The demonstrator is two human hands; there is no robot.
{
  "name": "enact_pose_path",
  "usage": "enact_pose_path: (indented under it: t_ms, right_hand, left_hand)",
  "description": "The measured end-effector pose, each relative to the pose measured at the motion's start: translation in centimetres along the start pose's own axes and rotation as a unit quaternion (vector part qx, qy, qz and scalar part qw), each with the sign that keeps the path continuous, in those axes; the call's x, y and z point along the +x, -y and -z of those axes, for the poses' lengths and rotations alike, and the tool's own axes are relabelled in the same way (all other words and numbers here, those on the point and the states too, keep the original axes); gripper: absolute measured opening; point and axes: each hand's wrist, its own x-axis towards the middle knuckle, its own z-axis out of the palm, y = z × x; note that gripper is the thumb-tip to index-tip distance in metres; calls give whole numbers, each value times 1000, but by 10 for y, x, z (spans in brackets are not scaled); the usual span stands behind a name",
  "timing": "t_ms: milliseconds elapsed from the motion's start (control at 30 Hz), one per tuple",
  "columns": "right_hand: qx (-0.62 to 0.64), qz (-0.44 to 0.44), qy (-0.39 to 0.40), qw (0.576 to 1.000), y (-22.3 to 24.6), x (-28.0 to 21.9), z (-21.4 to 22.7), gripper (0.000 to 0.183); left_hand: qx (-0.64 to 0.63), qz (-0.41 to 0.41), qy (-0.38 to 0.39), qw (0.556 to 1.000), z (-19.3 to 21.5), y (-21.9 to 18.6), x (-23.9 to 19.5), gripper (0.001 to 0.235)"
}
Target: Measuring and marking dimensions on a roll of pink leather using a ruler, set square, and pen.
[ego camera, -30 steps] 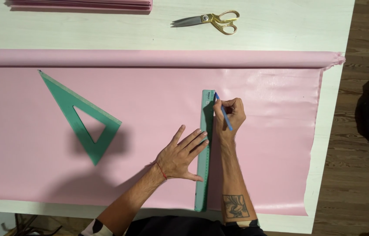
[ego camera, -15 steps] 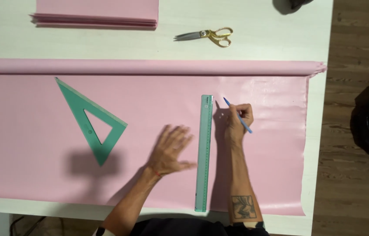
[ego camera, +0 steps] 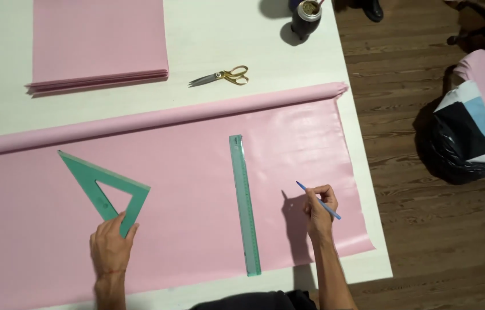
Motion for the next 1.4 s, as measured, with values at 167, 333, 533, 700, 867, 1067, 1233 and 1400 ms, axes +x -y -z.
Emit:
enact_pose_path:
  t_ms: [167, 333, 533, 700, 867, 1067, 1233, 1400]
  right_hand:
    - [-1, 17, -19, 1000, 19, -20, 3, 20]
    - [17, 30, -9, 999, 36, -28, 9, 19]
    - [42, 42, -71, 996, 44, -37, 62, 19]
    - [84, 79, -130, 985, 60, -59, 113, 20]
    - [74, 109, -181, 974, 77, -69, 146, 23]
    - [87, 146, -168, 971, 87, -76, 177, 24]
    - [79, 134, -184, 970, 87, -70, 193, 22]
    - [44, 129, -160, 978, 86, -63, 185, 22]
  left_hand:
    - [26, 50, 58, 997, 23, -19, 10, 50]
    - [37, 79, 74, 993, 37, -31, 1, 55]
    - [-95, 87, 103, 986, 58, -101, -27, 57]
    - [-186, -132, 133, 965, 75, -226, -57, 54]
    - [-273, -330, 138, 893, -10, -318, -89, 48]
    - [-189, -414, 186, 871, -67, -360, -105, 45]
    - [-257, -367, 195, 873, -27, -336, -70, 53]
    - [-152, -305, 115, 933, 0, -262, -7, 90]
